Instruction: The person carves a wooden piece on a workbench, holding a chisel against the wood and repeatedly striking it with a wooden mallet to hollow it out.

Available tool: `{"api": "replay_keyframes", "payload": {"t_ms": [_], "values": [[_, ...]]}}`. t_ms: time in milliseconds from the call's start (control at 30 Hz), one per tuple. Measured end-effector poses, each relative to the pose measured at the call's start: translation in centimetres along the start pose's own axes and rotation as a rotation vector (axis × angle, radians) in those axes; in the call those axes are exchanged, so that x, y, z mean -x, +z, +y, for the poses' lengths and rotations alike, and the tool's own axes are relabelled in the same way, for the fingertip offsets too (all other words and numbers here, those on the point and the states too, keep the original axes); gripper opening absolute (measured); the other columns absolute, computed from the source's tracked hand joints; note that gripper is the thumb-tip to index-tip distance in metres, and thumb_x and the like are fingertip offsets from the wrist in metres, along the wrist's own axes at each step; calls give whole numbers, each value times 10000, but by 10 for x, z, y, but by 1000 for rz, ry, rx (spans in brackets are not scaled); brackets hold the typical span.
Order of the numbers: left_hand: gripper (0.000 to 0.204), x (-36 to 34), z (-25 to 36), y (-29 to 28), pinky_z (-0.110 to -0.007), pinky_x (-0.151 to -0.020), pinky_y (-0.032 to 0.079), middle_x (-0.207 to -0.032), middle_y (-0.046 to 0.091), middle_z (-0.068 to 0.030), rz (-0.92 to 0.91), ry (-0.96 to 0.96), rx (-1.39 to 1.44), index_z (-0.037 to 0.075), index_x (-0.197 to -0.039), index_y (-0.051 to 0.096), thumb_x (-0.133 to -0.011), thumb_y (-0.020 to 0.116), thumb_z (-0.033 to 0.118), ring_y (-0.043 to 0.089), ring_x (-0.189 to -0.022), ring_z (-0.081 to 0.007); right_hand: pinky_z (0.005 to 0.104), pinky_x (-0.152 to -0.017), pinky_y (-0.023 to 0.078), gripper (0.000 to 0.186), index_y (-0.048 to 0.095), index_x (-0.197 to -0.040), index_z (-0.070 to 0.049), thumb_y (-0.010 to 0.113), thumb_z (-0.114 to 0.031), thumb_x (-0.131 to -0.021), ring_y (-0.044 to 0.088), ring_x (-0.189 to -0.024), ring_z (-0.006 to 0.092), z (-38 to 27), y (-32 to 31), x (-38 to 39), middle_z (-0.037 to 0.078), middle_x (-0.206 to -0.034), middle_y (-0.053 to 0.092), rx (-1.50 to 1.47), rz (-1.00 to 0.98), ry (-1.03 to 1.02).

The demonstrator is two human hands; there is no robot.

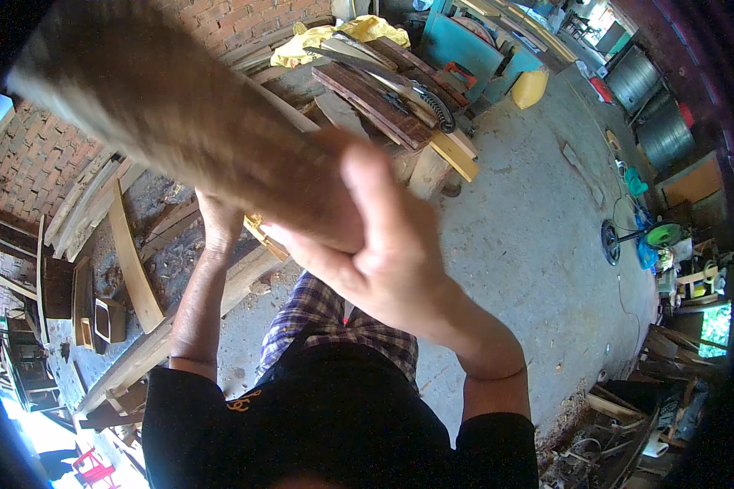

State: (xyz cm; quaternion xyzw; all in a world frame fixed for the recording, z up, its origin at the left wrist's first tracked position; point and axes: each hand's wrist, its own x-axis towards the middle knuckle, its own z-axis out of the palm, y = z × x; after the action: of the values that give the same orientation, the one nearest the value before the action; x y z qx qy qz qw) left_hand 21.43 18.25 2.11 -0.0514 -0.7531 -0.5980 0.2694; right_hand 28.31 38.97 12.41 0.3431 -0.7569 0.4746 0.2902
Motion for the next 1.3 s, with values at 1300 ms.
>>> {"api": "replay_keyframes", "payload": {"t_ms": [1300], "values": [[359,42,-90,-7,-329,-969,431,-1193,535,-101,-147,-34,-63,89,-1278,502,-949,574,214,492,-1105,-165,362,-766,548,509,507,-1188,22,748,-188,-793,677,-915,298,4,18,65,188,-1041,652,202,-252,262]]}}
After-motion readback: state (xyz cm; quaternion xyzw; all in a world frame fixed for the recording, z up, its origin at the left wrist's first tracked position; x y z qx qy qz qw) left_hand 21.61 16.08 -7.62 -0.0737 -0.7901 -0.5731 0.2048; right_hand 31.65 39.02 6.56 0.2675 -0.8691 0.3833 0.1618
